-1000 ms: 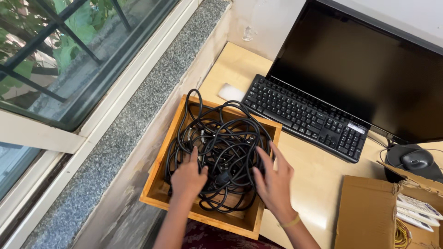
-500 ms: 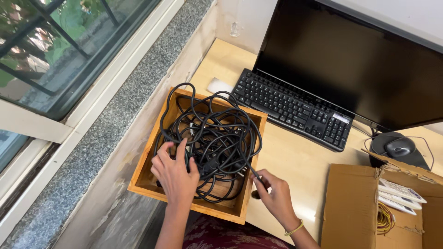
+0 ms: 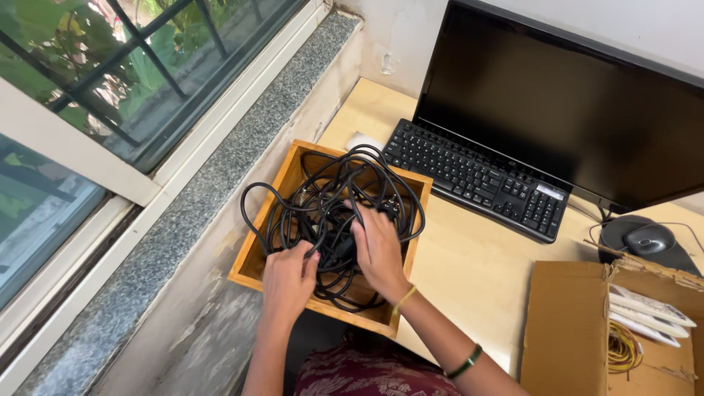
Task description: The person sorts various black power and connection cables by hand, coiling them individually and placing them into a wooden crate on a desk.
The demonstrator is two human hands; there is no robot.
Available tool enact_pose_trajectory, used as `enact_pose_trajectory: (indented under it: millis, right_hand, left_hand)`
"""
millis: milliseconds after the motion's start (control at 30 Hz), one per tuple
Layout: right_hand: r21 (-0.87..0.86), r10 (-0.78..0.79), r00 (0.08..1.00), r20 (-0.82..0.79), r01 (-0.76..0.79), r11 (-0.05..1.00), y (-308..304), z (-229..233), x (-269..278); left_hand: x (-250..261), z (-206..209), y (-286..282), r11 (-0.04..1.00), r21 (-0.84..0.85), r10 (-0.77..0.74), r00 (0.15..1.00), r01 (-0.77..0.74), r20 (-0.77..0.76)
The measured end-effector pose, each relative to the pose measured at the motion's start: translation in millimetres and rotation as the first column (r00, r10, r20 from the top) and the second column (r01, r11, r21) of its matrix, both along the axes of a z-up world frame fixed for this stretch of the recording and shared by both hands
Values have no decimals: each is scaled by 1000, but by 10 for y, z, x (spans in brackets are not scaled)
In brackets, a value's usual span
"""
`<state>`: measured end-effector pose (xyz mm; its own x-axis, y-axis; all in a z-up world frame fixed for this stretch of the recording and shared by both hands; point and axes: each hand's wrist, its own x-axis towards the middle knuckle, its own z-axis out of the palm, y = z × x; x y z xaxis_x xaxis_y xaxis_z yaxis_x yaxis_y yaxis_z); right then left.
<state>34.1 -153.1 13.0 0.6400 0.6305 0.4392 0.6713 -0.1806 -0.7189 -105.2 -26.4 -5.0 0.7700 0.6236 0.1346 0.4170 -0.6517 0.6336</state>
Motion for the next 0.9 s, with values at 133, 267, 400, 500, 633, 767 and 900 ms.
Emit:
enact_pose_trajectory:
  millis: [133, 267, 400, 500, 633, 767, 900]
  right_hand:
    - [-241, -117, 976, 185, 160, 957, 24, -56, 136]
    - [-350, -251, 944, 212, 314, 883, -72, -219, 369]
    - [-436, -361, 930, 73, 356, 827, -260, -484, 579]
    - [-367, -362, 932, -30, 326, 871, -517, -619, 588]
    - [-281, -329, 941, -78, 295, 913, -855, -689, 553]
    - [-290, -289, 942, -173, 232, 929, -1067, -693, 477]
    - [-309, -270, 910, -314, 171, 936, -1180, -602, 453]
  left_hand:
    - [-16, 113, 39, 999, 35, 15, 986, -22, 167]
    - [161, 165, 51, 985, 145, 52, 963, -93, 264]
    - [602, 15, 44, 995, 62, 49, 943, -73, 329]
    - [1040, -213, 151, 975, 203, 71, 992, -91, 104]
    - [1338, -480, 302, 947, 306, 165, 964, -96, -208]
    - [1297, -449, 464, 948, 307, 191, 926, -87, -326]
    - [1089, -56, 523, 976, 209, 86, 985, -54, -148]
